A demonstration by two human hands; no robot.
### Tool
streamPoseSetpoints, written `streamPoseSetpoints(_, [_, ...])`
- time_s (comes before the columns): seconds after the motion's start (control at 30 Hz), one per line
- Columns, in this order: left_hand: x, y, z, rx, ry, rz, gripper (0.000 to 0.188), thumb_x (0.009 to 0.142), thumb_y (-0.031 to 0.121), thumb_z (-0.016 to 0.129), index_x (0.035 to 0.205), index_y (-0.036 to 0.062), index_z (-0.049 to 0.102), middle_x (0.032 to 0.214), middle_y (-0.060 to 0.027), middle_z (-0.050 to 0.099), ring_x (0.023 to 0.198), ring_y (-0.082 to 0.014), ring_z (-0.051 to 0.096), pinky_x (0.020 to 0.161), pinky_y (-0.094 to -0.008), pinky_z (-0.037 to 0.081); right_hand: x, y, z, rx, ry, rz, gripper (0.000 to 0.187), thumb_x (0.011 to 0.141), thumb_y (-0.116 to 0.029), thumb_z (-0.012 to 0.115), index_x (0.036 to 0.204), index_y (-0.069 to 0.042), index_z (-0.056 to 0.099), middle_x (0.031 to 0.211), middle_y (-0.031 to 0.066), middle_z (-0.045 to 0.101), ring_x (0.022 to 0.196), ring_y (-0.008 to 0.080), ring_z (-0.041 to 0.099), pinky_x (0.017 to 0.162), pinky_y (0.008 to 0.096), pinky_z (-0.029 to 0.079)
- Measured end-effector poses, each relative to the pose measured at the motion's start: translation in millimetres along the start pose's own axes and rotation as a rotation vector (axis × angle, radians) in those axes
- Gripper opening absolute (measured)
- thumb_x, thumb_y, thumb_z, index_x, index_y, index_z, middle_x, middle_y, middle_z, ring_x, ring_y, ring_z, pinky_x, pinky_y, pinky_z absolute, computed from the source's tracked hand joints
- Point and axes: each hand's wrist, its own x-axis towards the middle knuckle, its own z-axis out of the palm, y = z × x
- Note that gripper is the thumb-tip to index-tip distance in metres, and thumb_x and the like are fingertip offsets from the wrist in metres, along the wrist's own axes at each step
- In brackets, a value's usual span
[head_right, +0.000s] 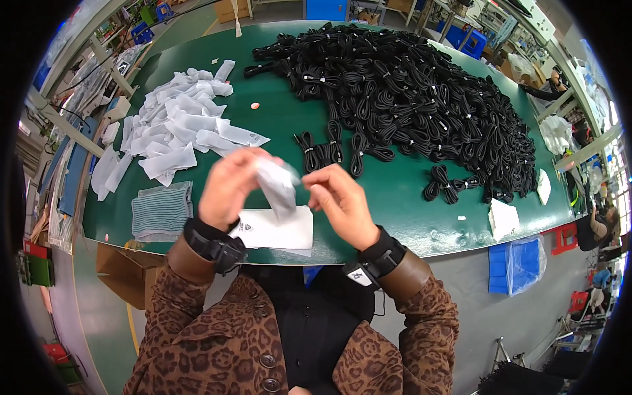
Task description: The person packages black cables by hand, picking up a cable from a pile, sliding it into a white plastic sleeve, and setting the packaged item aside.
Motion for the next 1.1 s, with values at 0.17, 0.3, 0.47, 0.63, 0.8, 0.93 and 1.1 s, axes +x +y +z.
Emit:
streamPoseSetpoints(0.17, [8.2,12.7,-44.1,0.498,0.413,0.409,0.027,0.096,0.012,0.062,0.118,-0.0029,0.059,0.113,-0.0124,0.066,0.103,-0.022,0.063,0.092,-0.0318,0.049,12.0,27.7,-25.2,-0.85,0.052,-0.269,0.035,0.088,0.003,0.063,0.122,-0.005,0.064,0.111,0.0123,0.058,0.088,0.0249,0.063,0.074,0.0314,0.053])
streamPoseSetpoints(0.3, [-13.3,-3.4,-15.5,1.077,0.297,0.515,0.032,0.082,0.006,0.072,0.112,0.0005,0.063,0.117,-0.0144,0.062,0.113,-0.0299,0.057,0.091,-0.0366,0.048,10.9,56.8,-32.5,-1.144,-0.042,-0.418,0.035,0.086,0.0,0.067,0.12,-0.005,0.064,0.115,0.0126,0.057,0.091,0.0292,0.063,0.076,0.0365,0.054])
streamPoseSetpoints(0.47, [-48.1,-59.1,8.6,1.064,-0.167,0.403,0.027,0.078,0.006,0.076,0.103,0.0047,0.065,0.104,-0.0102,0.059,0.099,-0.0286,0.058,0.086,-0.0377,0.049,-9.2,51.2,-28.5,-1.081,-0.155,-0.207,0.028,0.084,-0.005,0.071,0.11,-0.003,0.062,0.113,0.0139,0.054,0.091,0.0332,0.062,0.075,0.0402,0.054])
streamPoseSetpoints(0.63, [-59.7,-73.3,24.2,1.143,-0.256,0.32,0.025,0.078,0.01,0.077,0.098,0.0067,0.064,0.096,-0.0085,0.056,0.092,-0.0293,0.056,0.081,-0.0396,0.047,-42.9,30.4,-24.4,-1.115,-0.083,0.054,0.024,0.082,-0.005,0.073,0.101,-0.002,0.059,0.105,0.0146,0.053,0.09,0.0359,0.062,0.073,0.041,0.053])
streamPoseSetpoints(0.8, [-62.8,-78.3,34.9,1.269,-0.171,0.331,0.02,0.078,0.011,0.076,0.093,0.0085,0.064,0.092,-0.0066,0.056,0.09,-0.0271,0.057,0.076,-0.0382,0.044,-62.7,36.8,-35.3,-0.968,0.251,0.074,0.027,0.081,-0.002,0.073,0.104,-0.003,0.059,0.103,0.0152,0.055,0.087,0.0366,0.062,0.072,0.0407,0.053])
streamPoseSetpoints(0.93, [-59.0,-87.2,34.2,1.287,-0.144,0.348,0.017,0.078,0.012,0.075,0.09,0.0087,0.064,0.086,-0.0065,0.057,0.085,-0.0267,0.058,0.073,-0.0383,0.042,-74.2,43.3,-43.1,-0.982,0.26,0.034,0.031,0.081,0.001,0.071,0.11,-0.004,0.059,0.102,0.0157,0.058,0.087,0.0374,0.063,0.073,0.0408,0.053])
streamPoseSetpoints(1.1, [-57.0,-89.2,31.0,1.139,-0.059,0.201,0.013,0.081,0.007,0.073,0.09,0.0051,0.063,0.08,-0.008,0.058,0.074,-0.0248,0.059,0.07,-0.0368,0.044,-78.2,14.0,-16.9,-0.917,0.19,-0.059,0.039,0.078,0.003,0.071,0.116,-0.003,0.062,0.102,0.0146,0.061,0.086,0.0351,0.064,0.073,0.0405,0.052])
